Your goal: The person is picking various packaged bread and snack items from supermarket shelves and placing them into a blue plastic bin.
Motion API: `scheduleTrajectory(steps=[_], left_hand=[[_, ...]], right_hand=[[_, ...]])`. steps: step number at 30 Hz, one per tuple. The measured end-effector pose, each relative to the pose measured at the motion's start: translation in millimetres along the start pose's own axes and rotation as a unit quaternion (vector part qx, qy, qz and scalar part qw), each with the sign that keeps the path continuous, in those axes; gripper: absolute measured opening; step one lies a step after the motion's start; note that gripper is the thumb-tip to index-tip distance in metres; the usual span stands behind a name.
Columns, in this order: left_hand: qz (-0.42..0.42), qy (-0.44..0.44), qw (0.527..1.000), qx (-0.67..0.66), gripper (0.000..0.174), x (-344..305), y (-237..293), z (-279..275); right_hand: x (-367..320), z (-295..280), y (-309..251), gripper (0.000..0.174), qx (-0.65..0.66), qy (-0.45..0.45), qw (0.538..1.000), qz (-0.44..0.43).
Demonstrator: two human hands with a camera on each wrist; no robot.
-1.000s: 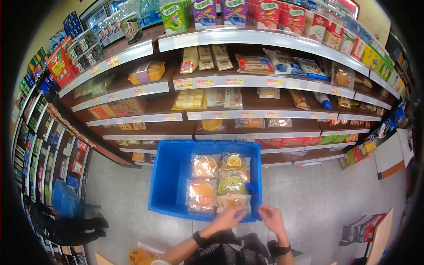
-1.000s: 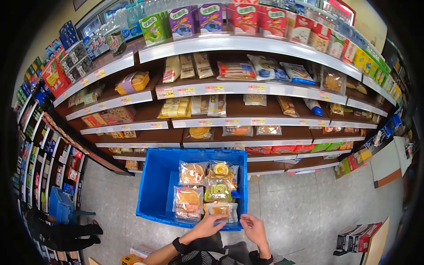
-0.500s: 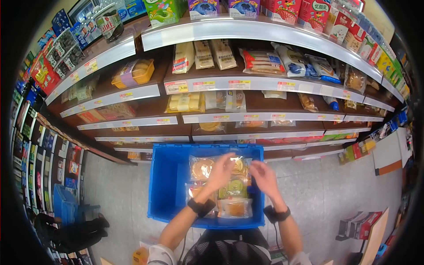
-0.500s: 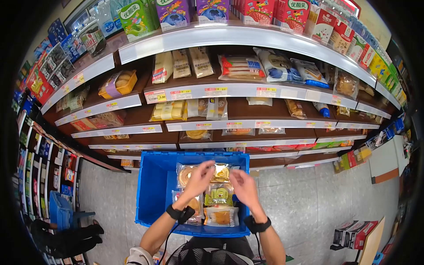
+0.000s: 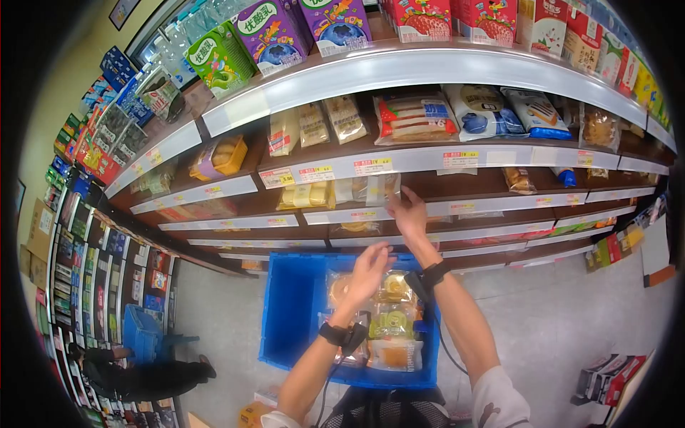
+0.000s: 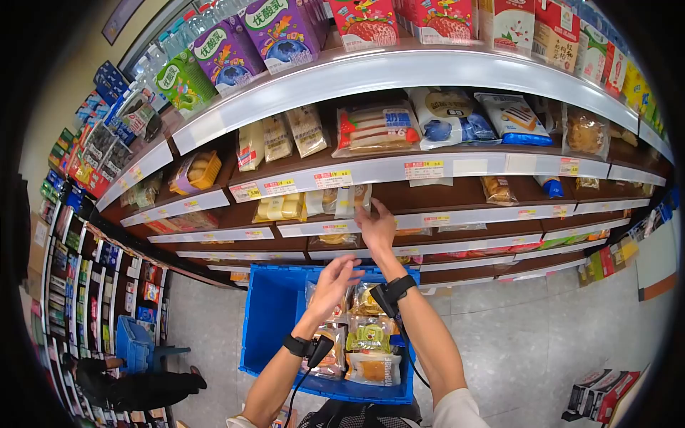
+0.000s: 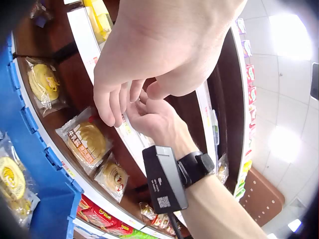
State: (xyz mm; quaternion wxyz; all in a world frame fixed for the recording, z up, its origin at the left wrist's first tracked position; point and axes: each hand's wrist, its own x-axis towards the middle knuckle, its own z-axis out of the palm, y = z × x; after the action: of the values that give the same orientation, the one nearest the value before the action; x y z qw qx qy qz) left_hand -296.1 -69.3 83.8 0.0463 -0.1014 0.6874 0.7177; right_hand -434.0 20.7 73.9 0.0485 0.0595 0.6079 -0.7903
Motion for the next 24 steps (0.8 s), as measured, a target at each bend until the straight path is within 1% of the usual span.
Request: scheduleTrajectory(steps=[1, 2, 3, 4, 5, 6, 7, 9, 10, 11, 13, 14, 15, 16, 17, 18, 19, 21, 22, 23, 24], left_hand=[[0.003, -0.01, 1.0, 0.008, 0.039, -1.5, -4.3, 0.5], [0.001, -0.013, 1.0, 0.013, 0.041, -2.3, -7.8, -0.2], [0.002, -0.007, 1.0, 0.013, 0.041, -4.1, -5.7, 0.6], [-0.007, -0.008, 1.0, -0.002, 0.042, -7.4, -1.9, 2.2], [-0.018, -0.01, 1.0, -0.018, 0.042, -10.8, 1.7, 3.6], [-0.019, -0.015, 0.999, -0.044, 0.046, -12.8, 3.1, 4.1], [-0.02, -0.013, 0.999, -0.046, 0.046, -14.0, 2.6, 4.8], [-0.02, 0.029, 0.981, -0.191, 0.051, -17.7, -0.3, 8.2], [-0.023, 0.009, 0.971, -0.24, 0.055, -21.0, 5.1, 8.8], [-0.018, -0.017, 0.959, -0.283, 0.056, -25.7, 5.5, 8.6], [-0.015, -0.074, 0.934, -0.349, 0.059, -35.3, 4.0, 8.6], [-0.048, -0.074, 0.909, -0.407, 0.054, -45.7, 4.2, 9.2], [-0.057, -0.07, 0.907, -0.411, 0.054, -55.0, -1.1, 11.4], [-0.076, -0.057, 0.947, -0.307, 0.05, -63.6, -6.7, 13.6], [-0.094, -0.044, 0.974, -0.2, 0.047, -72.7, -12.4, 16.2], [-0.137, -0.023, 0.982, -0.128, 0.048, -82.5, -16.7, 21.9], [-0.146, -0.021, 0.98, -0.135, 0.048, -93.1, -27.2, 22.7], [-0.099, -0.065, 0.992, -0.052, 0.053, -115.1, -53.6, 18.6], [-0.11, -0.061, 0.991, -0.035, 0.056, -128.2, -62.3, 15.8], [-0.114, -0.065, 0.991, -0.038, 0.056, -139.3, -74.2, 11.3], [-0.124, -0.076, 0.989, -0.019, 0.058, -148.6, -80.2, 6.0]], right_hand=[[4.4, -1.5, 7.2, 0.06, 0.038, -0.01, 0.999, -0.006], [8.0, -5.4, 13.6, 0.06, 0.038, -0.015, 0.999, -0.004], [6.4, -7.3, 10.3, 0.058, 0.074, -0.011, 0.997, 0.015], [1.4, -6.8, 1.5, 0.056, 0.11, -0.009, 0.993, 0.034], [-6.3, -9.3, -6.7, 0.056, 0.109, -0.015, 0.993, 0.036], [-22.4, -14.0, -23.7, 0.057, 0.117, -0.022, 0.991, 0.056], [-38.0, -20.0, -36.9, 0.057, 0.124, -0.027, 0.989, 0.075], [-73.3, -34.5, -39.4, 0.058, 0.114, -0.063, 0.989, 0.065], [-91.7, -43.4, -39.6, 0.058, 0.108, -0.086, 0.989, 0.057], [-115.7, -50.4, -46.5, 0.054, 0.069, -0.091, 0.991, 0.07], [-152.1, -66.8, -34.4, 0.053, 0.034, -0.116, 0.99, 0.071], [-169.7, -72.6, -32.2, 0.055, 0.02, -0.122, 0.989, 0.08], [-187.7, -79.3, -27.6, 0.056, 0.007, -0.127, 0.988, 0.092], [-202.3, -91.3, -12.1, 0.058, -0.014, -0.133, 0.987, 0.087], [-215.1, -104.9, 1.8, 0.061, -0.037, -0.14, 0.986, 0.083], [-227.7, -114.4, 4.2, 0.061, -0.052, -0.156, 0.98, 0.114], [-239.7, -125.1, 8.4, 0.061, -0.058, -0.155, 0.978, 0.124], [-257.8, -145.6, 20.0, 0.061, -0.13, -0.235, 0.952, 0.144], [-262.6, -157.0, 27.1, 0.063, -0.161, -0.259, 0.939, 0.16], [-267.4, -165.1, 30.8, 0.063, -0.163, -0.255, 0.939, 0.165], [-271.9, -168.3, 31.6, 0.064, -0.215, -0.272, 0.923, 0.167]])
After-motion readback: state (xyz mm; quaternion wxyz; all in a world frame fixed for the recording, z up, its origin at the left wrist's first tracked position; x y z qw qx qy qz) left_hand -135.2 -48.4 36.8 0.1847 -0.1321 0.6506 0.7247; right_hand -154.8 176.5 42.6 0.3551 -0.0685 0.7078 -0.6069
